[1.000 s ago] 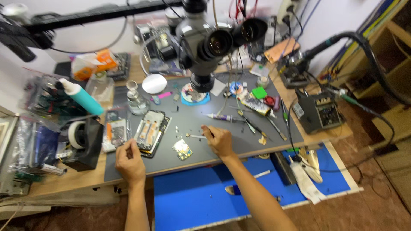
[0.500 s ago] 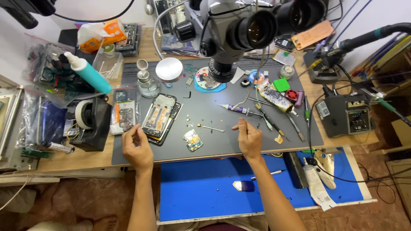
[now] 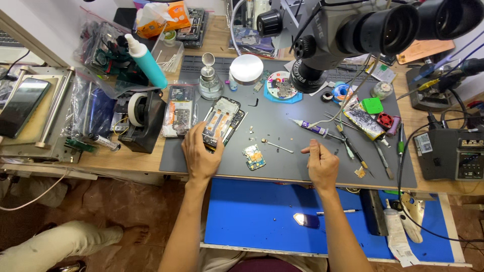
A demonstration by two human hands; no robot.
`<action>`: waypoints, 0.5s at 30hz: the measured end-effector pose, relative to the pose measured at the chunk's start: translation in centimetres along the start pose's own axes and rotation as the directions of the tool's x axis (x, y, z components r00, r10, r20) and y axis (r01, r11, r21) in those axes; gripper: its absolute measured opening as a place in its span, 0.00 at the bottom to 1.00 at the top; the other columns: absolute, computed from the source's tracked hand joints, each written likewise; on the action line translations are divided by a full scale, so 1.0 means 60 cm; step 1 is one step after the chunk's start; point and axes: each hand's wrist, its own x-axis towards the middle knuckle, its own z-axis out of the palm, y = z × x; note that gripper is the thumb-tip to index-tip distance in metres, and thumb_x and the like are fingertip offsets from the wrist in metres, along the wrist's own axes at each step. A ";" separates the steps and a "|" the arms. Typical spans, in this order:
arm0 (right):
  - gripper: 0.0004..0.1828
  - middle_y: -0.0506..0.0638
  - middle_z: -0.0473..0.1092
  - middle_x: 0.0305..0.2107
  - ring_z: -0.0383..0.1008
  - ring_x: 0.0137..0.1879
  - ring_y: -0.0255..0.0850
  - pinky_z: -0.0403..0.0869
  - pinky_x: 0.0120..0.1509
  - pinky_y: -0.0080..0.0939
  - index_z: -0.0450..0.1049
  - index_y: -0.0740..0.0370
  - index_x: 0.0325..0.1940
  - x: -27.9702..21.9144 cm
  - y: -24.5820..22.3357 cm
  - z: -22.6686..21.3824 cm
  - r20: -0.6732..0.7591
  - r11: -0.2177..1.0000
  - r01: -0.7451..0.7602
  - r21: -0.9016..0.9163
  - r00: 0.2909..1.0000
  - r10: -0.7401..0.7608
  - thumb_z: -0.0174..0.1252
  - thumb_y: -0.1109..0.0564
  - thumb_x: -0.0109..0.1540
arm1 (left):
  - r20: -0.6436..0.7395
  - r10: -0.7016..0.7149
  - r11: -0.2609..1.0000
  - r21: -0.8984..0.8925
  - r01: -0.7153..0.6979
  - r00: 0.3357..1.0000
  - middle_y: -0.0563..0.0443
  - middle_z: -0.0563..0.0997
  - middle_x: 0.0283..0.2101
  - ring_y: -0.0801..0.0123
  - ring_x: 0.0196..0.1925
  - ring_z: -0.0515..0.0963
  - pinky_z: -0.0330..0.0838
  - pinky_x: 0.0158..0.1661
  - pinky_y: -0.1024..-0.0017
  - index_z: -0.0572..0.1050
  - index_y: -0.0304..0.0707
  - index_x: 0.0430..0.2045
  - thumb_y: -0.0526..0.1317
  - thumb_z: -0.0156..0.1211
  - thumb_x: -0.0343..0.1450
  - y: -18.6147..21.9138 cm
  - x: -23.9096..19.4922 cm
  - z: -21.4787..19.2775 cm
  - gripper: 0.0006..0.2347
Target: The person uses a small tool to work on a circuit board on a cluttered workbench. They then pick up a small electronic device, connect a cable to it, and place it on a shelf above the desk.
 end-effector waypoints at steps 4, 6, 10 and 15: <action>0.25 0.48 0.64 0.06 0.68 0.18 0.42 0.71 0.32 0.40 0.83 0.51 0.29 -0.001 -0.005 -0.001 -0.003 1.000 0.018 -0.022 1.000 -0.018 0.51 0.46 0.77 | 0.062 -0.043 0.993 0.112 0.036 0.997 0.40 0.78 0.58 0.48 0.62 0.74 0.63 0.61 0.49 0.72 0.37 0.60 0.51 0.70 0.65 -0.022 -0.006 0.015 0.30; 0.25 0.48 0.64 0.06 0.68 0.19 0.42 0.71 0.32 0.40 0.83 0.51 0.29 -0.003 -0.011 -0.002 -0.004 1.000 0.013 -0.025 1.000 -0.013 0.51 0.46 0.77 | 0.075 -0.060 0.988 0.144 0.049 0.995 0.43 0.78 0.59 0.50 0.62 0.73 0.63 0.60 0.50 0.72 0.39 0.61 0.51 0.72 0.63 -0.024 -0.007 0.018 0.31; 0.25 0.48 0.64 0.07 0.68 0.19 0.43 0.72 0.33 0.40 0.82 0.50 0.29 -0.004 -0.010 0.002 -0.003 0.999 0.030 -0.045 1.000 -0.030 0.51 0.46 0.77 | 0.101 -0.101 0.987 0.138 0.086 0.990 0.42 0.77 0.60 0.49 0.62 0.73 0.63 0.60 0.49 0.71 0.37 0.61 0.50 0.73 0.62 -0.030 0.003 0.019 0.33; 0.16 0.51 0.76 0.19 0.79 0.29 0.50 0.75 0.37 0.45 0.83 0.48 0.33 -0.008 -0.027 0.032 0.098 0.975 0.187 -0.120 0.980 -0.175 0.57 0.48 0.73 | 0.160 -0.130 0.984 0.139 0.108 0.979 0.39 0.83 0.51 0.48 0.55 0.77 0.67 0.52 0.48 0.72 0.39 0.61 0.50 0.73 0.60 -0.039 0.021 0.009 0.34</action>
